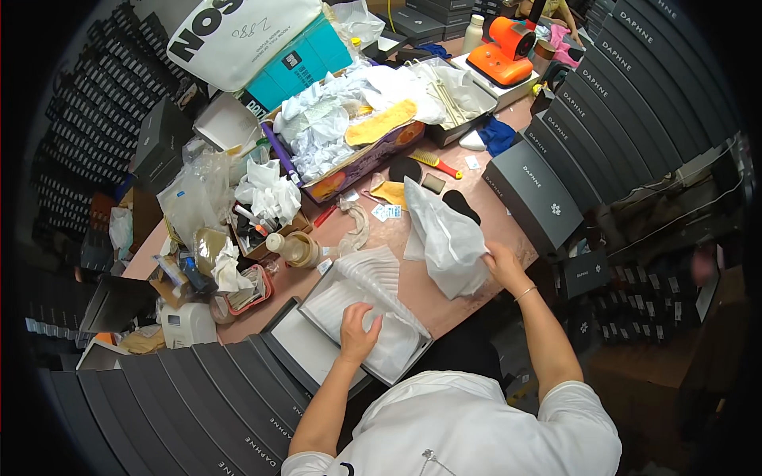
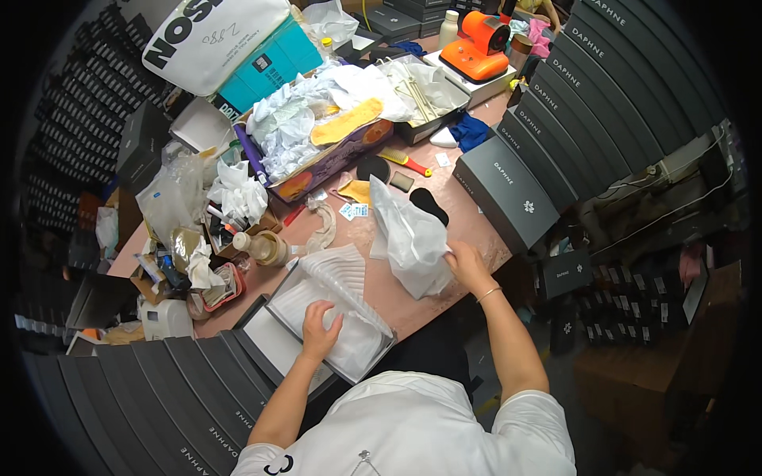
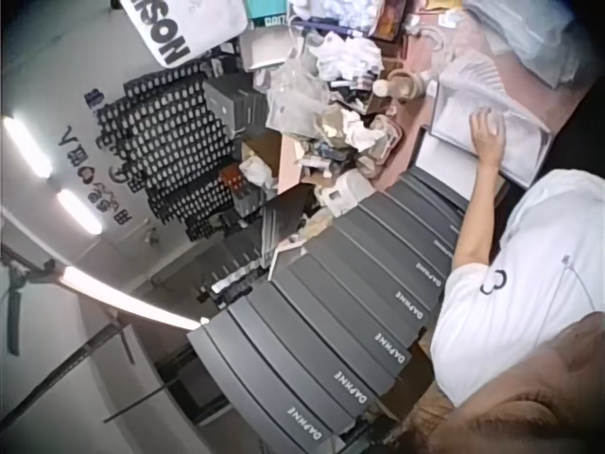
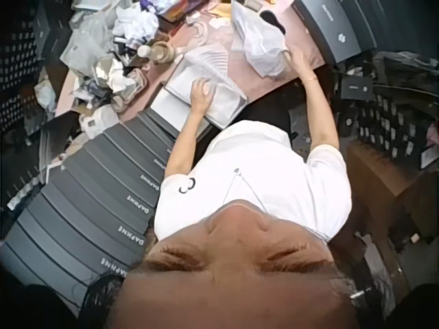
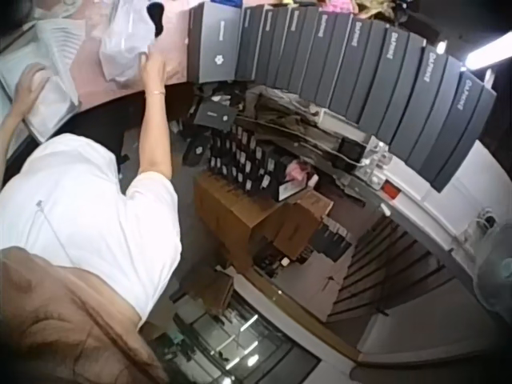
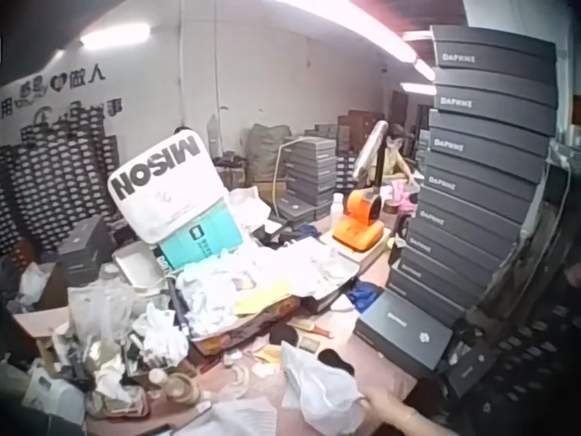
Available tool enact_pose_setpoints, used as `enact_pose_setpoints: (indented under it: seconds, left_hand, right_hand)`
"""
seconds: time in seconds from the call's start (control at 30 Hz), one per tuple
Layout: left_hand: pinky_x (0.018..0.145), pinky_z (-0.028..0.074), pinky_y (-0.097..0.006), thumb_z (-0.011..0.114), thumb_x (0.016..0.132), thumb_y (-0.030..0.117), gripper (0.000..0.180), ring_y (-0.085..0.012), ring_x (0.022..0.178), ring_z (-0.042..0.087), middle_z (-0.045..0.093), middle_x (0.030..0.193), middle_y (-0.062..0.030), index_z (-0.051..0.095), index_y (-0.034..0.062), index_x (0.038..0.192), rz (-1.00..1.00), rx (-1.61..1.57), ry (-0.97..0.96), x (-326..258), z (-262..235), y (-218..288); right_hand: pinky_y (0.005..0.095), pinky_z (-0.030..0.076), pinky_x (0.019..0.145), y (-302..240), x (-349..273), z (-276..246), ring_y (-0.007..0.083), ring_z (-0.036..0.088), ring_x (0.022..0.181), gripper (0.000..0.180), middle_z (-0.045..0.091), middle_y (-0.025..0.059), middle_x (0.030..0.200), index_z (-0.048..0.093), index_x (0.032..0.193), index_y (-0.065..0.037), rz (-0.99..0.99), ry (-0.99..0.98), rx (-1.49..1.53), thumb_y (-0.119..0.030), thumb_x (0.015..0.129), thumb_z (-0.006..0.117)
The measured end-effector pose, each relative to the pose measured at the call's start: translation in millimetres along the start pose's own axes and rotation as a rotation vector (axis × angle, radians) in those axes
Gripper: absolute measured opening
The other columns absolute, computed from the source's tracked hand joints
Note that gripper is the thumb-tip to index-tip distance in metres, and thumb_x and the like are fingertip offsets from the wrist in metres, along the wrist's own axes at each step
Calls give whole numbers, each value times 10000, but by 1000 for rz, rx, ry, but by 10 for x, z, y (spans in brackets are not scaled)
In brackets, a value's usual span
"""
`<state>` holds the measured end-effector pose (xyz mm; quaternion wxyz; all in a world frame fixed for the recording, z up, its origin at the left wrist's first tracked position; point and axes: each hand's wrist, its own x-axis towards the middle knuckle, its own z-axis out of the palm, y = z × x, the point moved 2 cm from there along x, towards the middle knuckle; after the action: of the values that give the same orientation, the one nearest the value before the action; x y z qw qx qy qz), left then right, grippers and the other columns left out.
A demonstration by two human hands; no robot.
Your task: Unpacking shoes from a box, inspecting them, and then repacking them with protective materials.
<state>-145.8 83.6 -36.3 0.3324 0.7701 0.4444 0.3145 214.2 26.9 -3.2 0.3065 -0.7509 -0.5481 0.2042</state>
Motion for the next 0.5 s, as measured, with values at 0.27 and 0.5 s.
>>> enact_pose_setpoints:
  seconds: [0.27,0.5]
  left_hand:
    - [896,479,-357,502,945,313,371,-225,1020,577,566,1159,-91,517,61,1216,-924,-1385,-207,635,121,201]
    - [943,473,-366,446,935,428,605,-299,1151,529,492,1252,-216,347,27,1377,-486,-1869,-667,216,40,609]
  right_hand:
    - [385,490,717,-1893,794,-445,337,610,810,125,634,151,875,608,927,-39,-549,-14,98,-65,805,618]
    - [364,494,713,-2675,-488,56,284,605,812,115,586,109,885,592,978,-72,-744,-635,227,-113,872,575]
